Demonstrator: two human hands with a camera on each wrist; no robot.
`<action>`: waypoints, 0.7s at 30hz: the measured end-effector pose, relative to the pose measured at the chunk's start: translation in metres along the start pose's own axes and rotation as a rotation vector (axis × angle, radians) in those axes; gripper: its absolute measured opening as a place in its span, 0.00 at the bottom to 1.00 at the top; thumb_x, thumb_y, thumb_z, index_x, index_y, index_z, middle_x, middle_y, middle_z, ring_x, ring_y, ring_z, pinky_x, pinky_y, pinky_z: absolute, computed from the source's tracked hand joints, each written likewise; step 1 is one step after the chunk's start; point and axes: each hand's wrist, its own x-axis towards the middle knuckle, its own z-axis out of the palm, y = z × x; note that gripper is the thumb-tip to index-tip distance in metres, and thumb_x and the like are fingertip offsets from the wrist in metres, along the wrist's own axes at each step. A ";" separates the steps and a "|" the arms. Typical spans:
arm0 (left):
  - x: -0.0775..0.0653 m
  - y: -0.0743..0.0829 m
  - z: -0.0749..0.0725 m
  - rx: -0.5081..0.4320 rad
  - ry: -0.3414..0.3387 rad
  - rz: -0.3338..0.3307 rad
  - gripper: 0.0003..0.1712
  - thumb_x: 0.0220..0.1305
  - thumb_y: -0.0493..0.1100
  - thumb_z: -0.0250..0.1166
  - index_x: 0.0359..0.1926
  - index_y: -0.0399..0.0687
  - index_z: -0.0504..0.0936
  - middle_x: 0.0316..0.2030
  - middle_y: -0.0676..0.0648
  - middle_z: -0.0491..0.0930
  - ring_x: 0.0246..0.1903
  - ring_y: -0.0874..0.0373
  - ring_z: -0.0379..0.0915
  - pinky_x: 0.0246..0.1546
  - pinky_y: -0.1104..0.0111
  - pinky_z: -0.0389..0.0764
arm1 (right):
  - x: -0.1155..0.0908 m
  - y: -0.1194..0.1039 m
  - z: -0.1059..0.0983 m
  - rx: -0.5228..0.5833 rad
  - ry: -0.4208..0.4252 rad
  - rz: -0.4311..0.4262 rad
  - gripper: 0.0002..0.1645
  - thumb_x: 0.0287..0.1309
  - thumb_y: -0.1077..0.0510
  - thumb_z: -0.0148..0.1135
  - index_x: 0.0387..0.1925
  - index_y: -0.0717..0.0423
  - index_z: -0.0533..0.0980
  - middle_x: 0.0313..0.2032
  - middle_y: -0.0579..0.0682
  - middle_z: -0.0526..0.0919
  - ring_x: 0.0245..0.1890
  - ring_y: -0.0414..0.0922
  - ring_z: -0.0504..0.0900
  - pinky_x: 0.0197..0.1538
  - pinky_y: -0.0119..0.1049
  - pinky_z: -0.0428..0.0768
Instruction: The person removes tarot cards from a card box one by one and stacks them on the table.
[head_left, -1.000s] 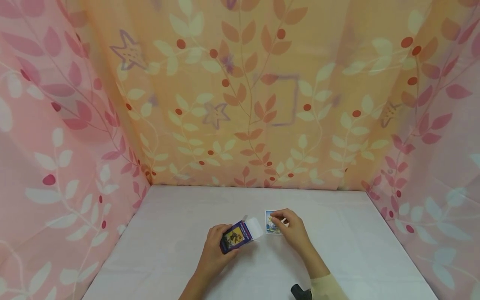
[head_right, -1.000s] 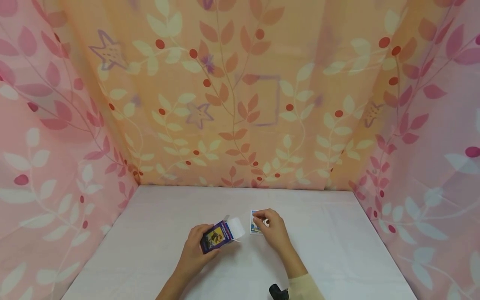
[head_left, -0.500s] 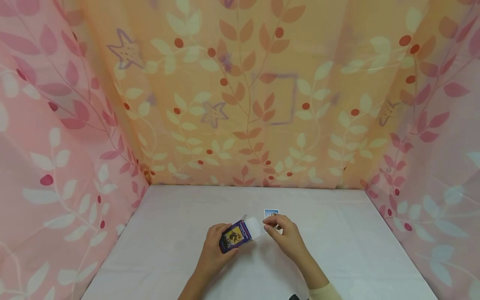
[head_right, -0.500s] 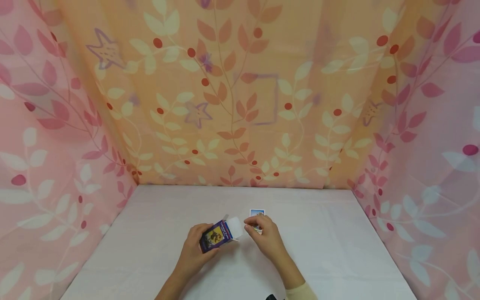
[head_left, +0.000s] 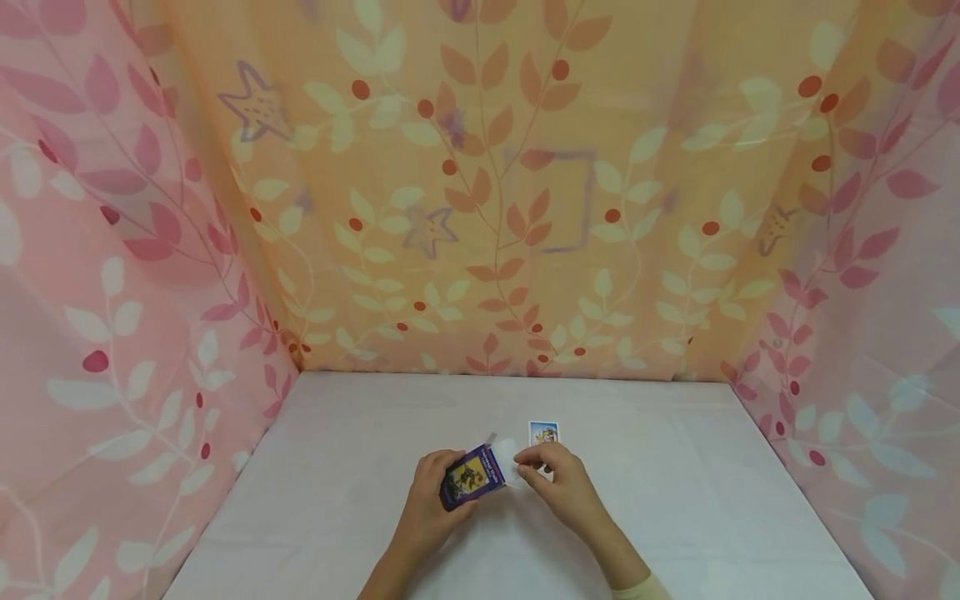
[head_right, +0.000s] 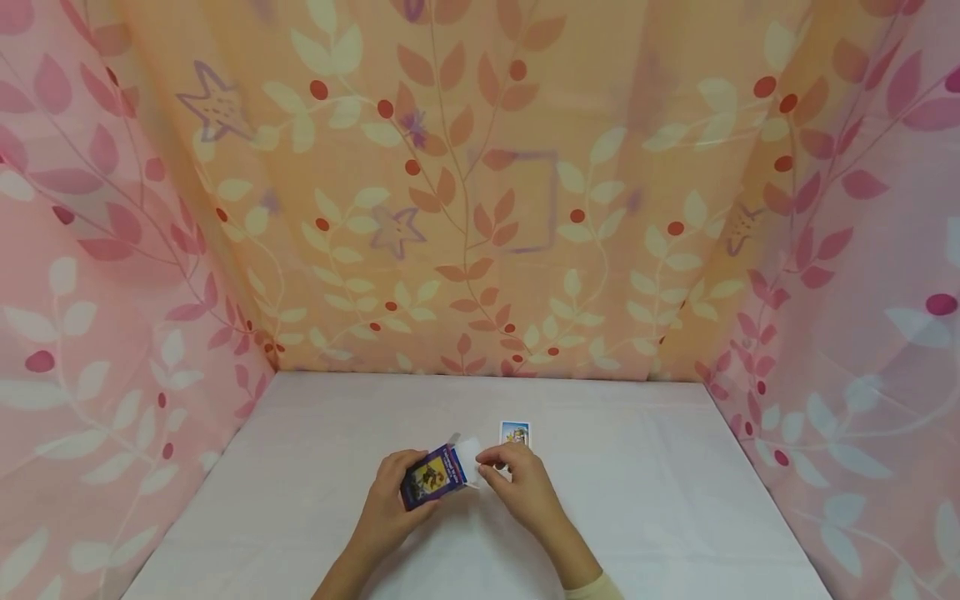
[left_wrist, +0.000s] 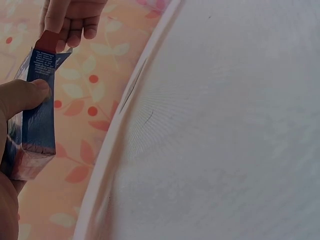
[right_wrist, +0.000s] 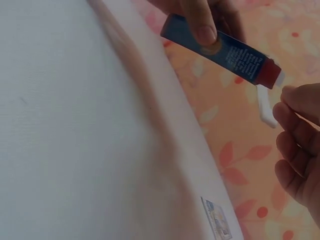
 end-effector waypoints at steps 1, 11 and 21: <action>0.000 0.000 0.000 0.005 0.001 0.003 0.47 0.45 0.43 0.85 0.67 0.56 0.73 0.61 0.56 0.71 0.60 0.60 0.66 0.61 0.51 0.78 | 0.000 0.000 0.001 0.000 -0.008 0.004 0.08 0.61 0.56 0.73 0.40 0.38 0.85 0.35 0.28 0.82 0.38 0.33 0.78 0.42 0.33 0.80; 0.001 -0.004 0.000 0.005 0.007 0.041 0.48 0.44 0.43 0.86 0.67 0.58 0.73 0.61 0.58 0.72 0.60 0.61 0.66 0.61 0.57 0.78 | -0.002 0.003 0.012 -0.034 0.000 -0.022 0.06 0.61 0.53 0.73 0.39 0.40 0.85 0.33 0.29 0.83 0.36 0.34 0.77 0.38 0.32 0.78; 0.000 -0.005 0.002 -0.012 0.013 0.052 0.47 0.43 0.42 0.86 0.66 0.58 0.74 0.61 0.59 0.72 0.60 0.62 0.67 0.62 0.57 0.78 | -0.003 -0.001 0.013 -0.009 -0.025 0.056 0.07 0.59 0.51 0.74 0.40 0.38 0.85 0.32 0.28 0.83 0.36 0.37 0.78 0.39 0.32 0.78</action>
